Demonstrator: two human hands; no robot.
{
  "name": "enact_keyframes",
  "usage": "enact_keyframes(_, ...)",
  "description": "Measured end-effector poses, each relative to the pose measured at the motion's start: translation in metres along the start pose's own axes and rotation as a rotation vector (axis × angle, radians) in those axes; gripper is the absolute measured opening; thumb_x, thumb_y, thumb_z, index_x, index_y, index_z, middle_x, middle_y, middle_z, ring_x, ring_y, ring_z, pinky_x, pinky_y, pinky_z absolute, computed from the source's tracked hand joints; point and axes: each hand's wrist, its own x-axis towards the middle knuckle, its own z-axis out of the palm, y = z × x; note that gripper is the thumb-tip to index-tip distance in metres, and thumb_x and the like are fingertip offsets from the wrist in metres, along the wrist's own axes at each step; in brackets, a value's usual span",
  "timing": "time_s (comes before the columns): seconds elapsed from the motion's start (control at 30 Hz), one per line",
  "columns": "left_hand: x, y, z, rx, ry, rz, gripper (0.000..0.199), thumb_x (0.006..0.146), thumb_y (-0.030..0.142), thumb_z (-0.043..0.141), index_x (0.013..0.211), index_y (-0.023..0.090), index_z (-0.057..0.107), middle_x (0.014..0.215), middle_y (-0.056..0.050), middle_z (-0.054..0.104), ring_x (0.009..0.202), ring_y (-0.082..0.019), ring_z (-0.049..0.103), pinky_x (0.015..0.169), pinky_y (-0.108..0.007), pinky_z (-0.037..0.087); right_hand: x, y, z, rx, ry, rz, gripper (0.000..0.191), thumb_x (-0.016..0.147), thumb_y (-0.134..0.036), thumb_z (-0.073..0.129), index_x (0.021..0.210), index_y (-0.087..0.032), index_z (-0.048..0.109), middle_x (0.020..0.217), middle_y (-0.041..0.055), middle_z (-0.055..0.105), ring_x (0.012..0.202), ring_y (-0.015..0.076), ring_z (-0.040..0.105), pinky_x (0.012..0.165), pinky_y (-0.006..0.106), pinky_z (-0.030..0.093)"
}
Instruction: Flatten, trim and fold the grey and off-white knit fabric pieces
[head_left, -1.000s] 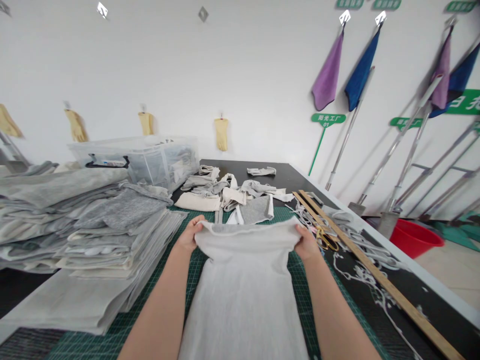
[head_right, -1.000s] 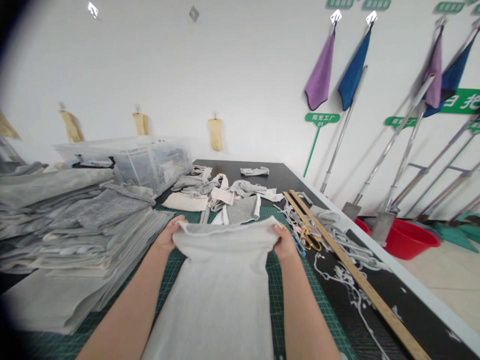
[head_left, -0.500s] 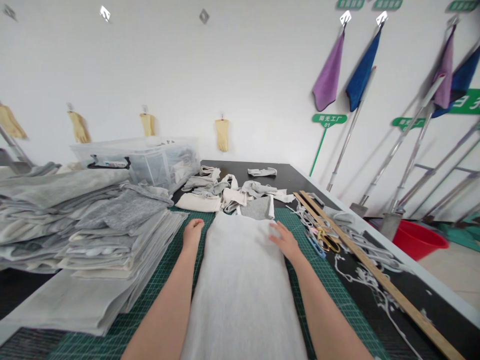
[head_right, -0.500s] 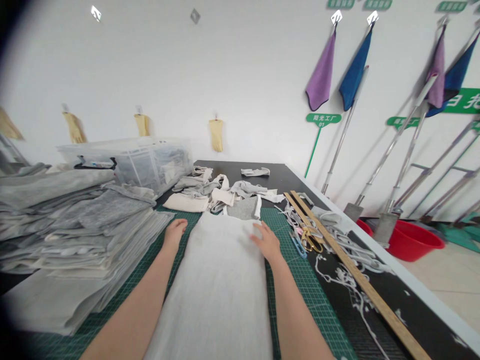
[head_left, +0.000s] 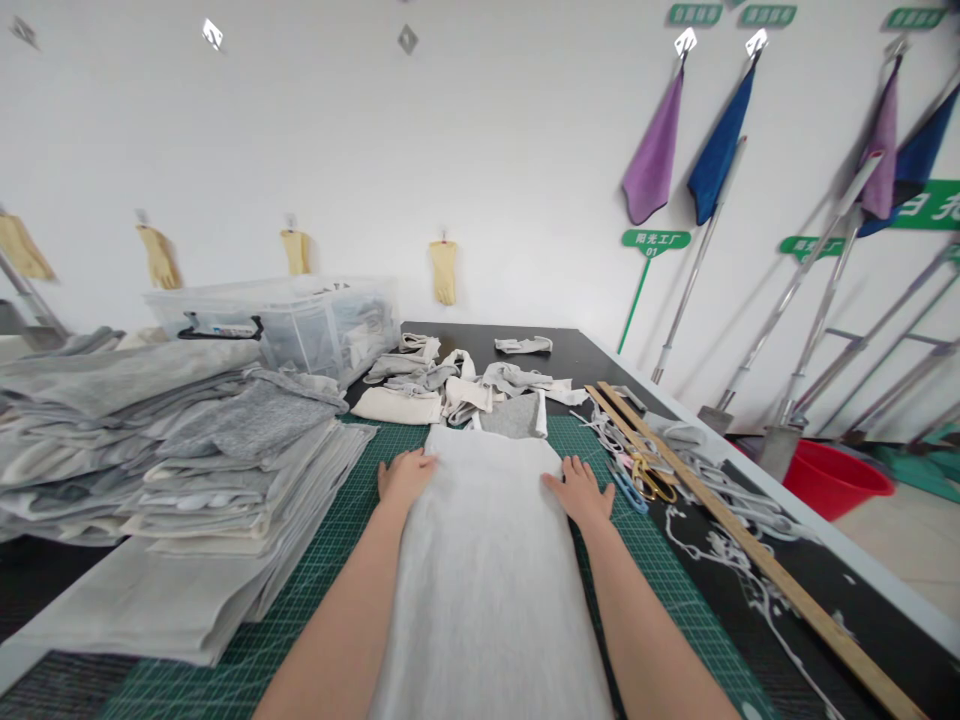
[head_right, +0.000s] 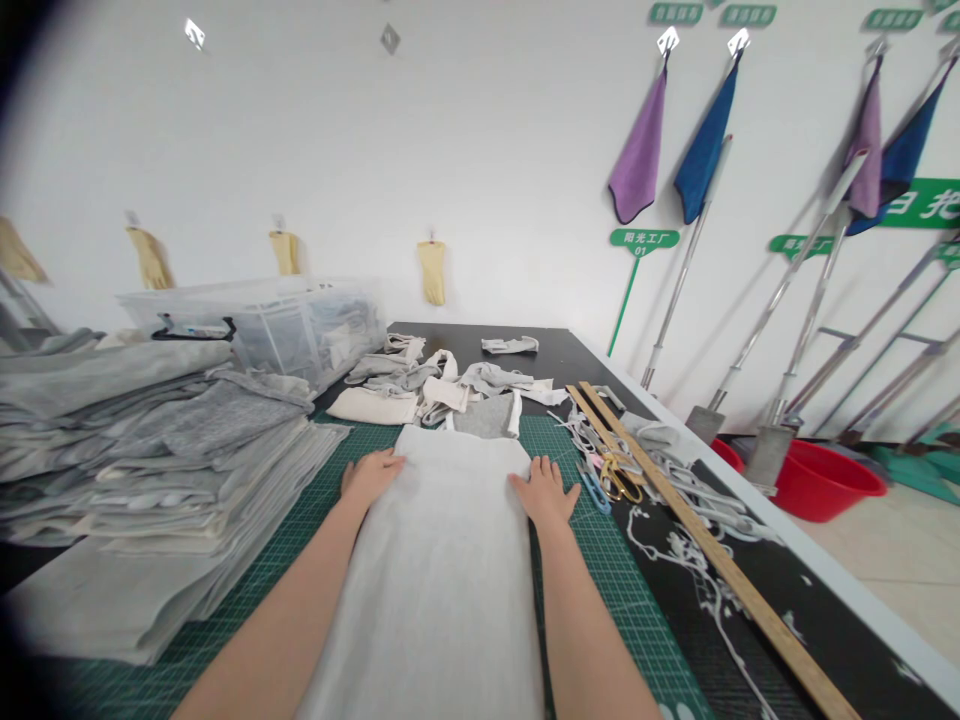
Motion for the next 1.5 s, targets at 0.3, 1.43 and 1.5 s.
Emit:
enact_keyframes(0.3, -0.018, 0.014, -0.007, 0.015, 0.081, -0.035, 0.014, 0.057, 0.023, 0.055, 0.065, 0.013, 0.060, 0.081, -0.014, 0.053, 0.091, -0.034, 0.038, 0.079, -0.050, 0.018, -0.010, -0.001, -0.003, 0.074, 0.126, 0.032, 0.060, 0.073, -0.053, 0.029, 0.125, -0.025, 0.019, 0.127, 0.0060, 0.021, 0.113, 0.0238, 0.020, 0.086, 0.054, 0.008)
enact_keyframes(1.43, -0.247, 0.021, -0.063, 0.511, 0.257, 0.761, 0.033, 0.067, 0.006, 0.034, 0.088, 0.023, 0.054, 0.078, 0.002, 0.057, 0.070, -0.012, 0.048, 0.063, -0.026, 0.035, -0.254, 0.056, 0.003, 0.164, 0.723, -0.720, 0.021, 0.071, -0.019, 0.044, 0.088, -0.018, 0.057, 0.081, 0.0015, 0.057, 0.073, 0.0138, 0.053, 0.064, 0.025, 0.044)
enact_keyframes(1.5, -0.245, 0.017, -0.070, 0.555, 0.265, 0.758, 0.033, 0.067, 0.006, 0.035, 0.089, 0.022, 0.054, 0.080, 0.002, 0.057, 0.072, -0.012, 0.047, 0.066, -0.025, 0.035, -0.254, 0.060, 0.001, 0.166, 0.738, -0.708, 0.020, 0.071, -0.017, 0.044, 0.087, -0.018, 0.056, 0.082, 0.0016, 0.056, 0.074, 0.0135, 0.052, 0.066, 0.025, 0.043)
